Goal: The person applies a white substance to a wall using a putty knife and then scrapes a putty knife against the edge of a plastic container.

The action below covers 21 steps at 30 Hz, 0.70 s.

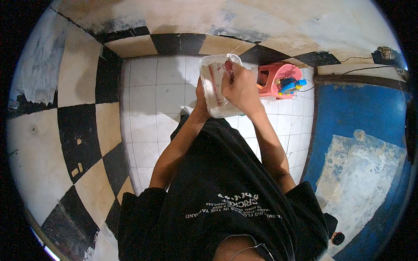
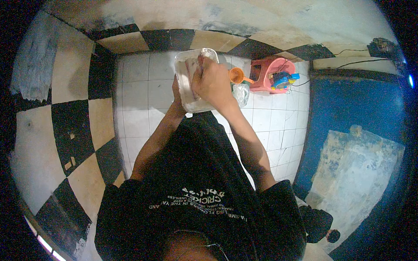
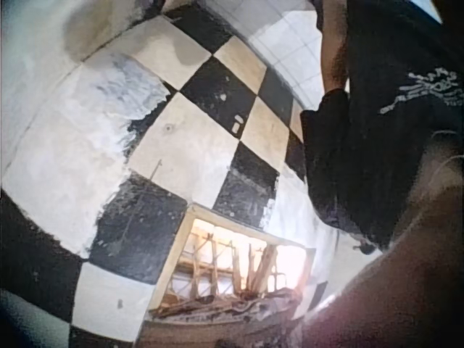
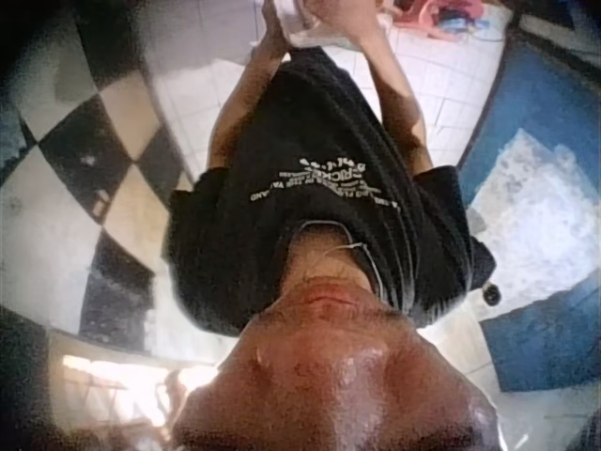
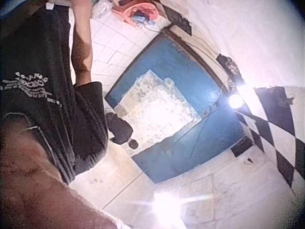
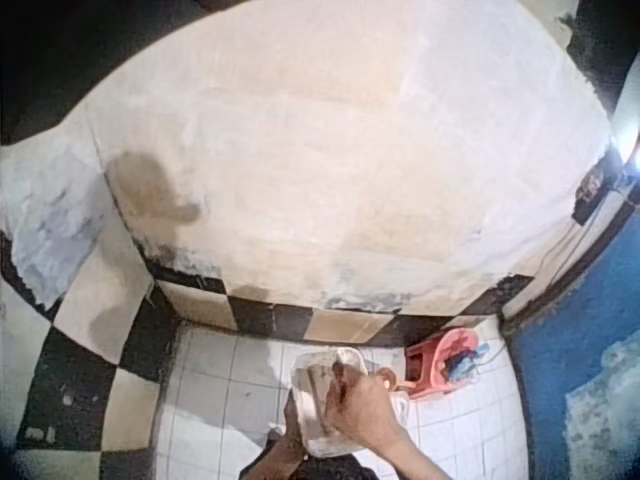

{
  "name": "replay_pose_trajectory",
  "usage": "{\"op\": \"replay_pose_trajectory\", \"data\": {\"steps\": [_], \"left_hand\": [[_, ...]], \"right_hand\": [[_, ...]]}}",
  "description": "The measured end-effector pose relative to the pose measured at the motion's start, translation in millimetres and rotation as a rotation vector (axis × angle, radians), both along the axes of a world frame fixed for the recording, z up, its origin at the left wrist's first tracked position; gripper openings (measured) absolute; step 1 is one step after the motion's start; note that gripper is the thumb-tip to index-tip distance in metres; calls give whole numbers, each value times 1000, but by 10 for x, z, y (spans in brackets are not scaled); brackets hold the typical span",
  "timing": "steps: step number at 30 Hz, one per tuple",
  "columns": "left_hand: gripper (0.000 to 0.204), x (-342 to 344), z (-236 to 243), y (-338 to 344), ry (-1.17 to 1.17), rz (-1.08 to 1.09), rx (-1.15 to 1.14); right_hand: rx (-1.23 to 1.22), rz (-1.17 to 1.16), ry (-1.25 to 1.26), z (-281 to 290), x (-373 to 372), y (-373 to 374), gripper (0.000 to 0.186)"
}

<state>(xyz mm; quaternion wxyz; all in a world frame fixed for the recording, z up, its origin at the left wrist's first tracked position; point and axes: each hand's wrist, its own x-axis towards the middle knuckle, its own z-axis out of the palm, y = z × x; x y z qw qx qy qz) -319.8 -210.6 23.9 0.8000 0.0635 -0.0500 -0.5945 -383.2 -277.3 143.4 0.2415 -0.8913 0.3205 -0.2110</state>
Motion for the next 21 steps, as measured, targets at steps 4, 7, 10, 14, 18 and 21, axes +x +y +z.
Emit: {"op": "replay_pose_trajectory", "data": {"steps": [4, 7, 10, 14, 18, 21], "left_hand": [[58, 57, -149, -33, 168, -93, -284], [58, 16, -66, 17, 38, -29, 40], [57, 0, -180, -21, 90, -24, 13], [53, 41, -452, -5, -138, 29, 2], [53, 3, -242, -13, -36, 13, 59], [52, 5, -242, -26, 40, 44, 66]], "right_hand": [[53, 43, -48, 9, -42, 56, 11], [10, 26, -41, 63, -38, -28, 11], [-18, -10, -27, -29, 10, 72, 11], [32, 78, 25, -33, -64, 45, 12], [19, -10, -2, -48, -59, -42, 12], [11, -1, -18, -61, -10, 78, 11]]}}
